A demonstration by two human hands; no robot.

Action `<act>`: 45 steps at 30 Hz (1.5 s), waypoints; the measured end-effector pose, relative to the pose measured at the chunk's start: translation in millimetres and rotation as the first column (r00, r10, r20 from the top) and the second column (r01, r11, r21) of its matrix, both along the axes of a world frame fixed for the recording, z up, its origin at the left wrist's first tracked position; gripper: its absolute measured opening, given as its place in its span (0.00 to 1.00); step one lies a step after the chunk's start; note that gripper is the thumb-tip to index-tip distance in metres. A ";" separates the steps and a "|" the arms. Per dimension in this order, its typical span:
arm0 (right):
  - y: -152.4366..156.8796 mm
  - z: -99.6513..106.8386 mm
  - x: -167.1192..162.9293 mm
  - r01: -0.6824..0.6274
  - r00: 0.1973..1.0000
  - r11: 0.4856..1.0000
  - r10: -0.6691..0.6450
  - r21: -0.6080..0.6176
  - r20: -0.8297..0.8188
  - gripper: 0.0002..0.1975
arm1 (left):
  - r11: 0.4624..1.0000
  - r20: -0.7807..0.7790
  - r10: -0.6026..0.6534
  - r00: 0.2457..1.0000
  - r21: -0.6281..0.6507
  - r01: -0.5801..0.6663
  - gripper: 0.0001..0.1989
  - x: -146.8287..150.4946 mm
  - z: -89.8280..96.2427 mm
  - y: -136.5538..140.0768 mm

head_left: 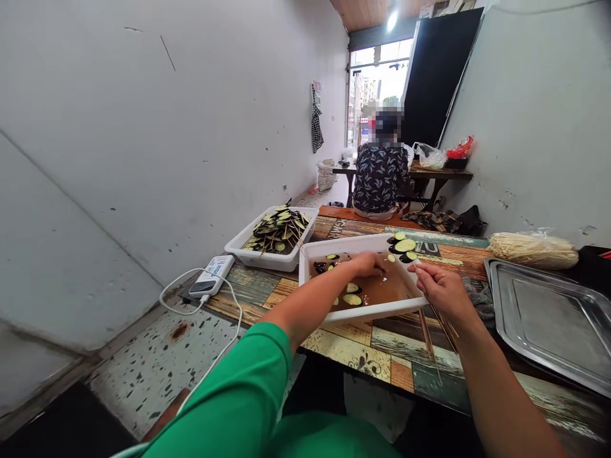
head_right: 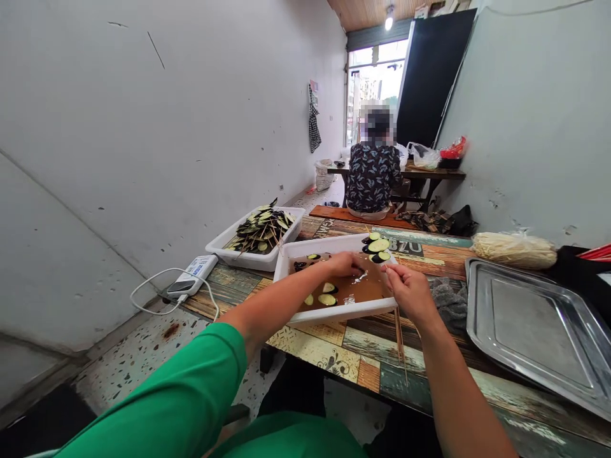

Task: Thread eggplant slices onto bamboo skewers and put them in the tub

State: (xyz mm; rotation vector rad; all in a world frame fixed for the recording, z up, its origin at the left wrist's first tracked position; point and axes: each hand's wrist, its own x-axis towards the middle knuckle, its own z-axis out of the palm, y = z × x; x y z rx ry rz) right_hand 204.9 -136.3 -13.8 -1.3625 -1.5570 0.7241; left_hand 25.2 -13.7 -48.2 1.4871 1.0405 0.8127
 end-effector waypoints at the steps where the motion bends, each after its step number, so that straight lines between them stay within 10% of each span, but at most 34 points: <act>1: -0.4 0.9 -0.3 0.002 1.000 1.000 -0.002 0.003 0.008 0.23 | 0.996 -0.090 -0.083 0.993 0.005 0.084 0.08 -2.4 3.9 1.6; 6: -1.2 3.2 -1.0 -0.008 0.997 0.999 0.005 0.033 0.075 0.23 | 0.994 0.089 0.053 0.995 -0.095 -0.044 0.05 -7.4 29.5 5.7; 15: -2.4 5.1 1.7 -0.082 0.958 0.991 0.050 0.103 0.281 0.19 | 0.846 0.491 0.411 0.768 -0.519 -0.121 0.06 -23.0 54.0 9.6; 45: -4.5 3.5 -2.0 -0.052 0.942 0.985 -0.005 0.162 0.336 0.20 | 0.886 0.444 0.312 0.840 -0.455 -0.089 0.12 -21.4 50.8 7.1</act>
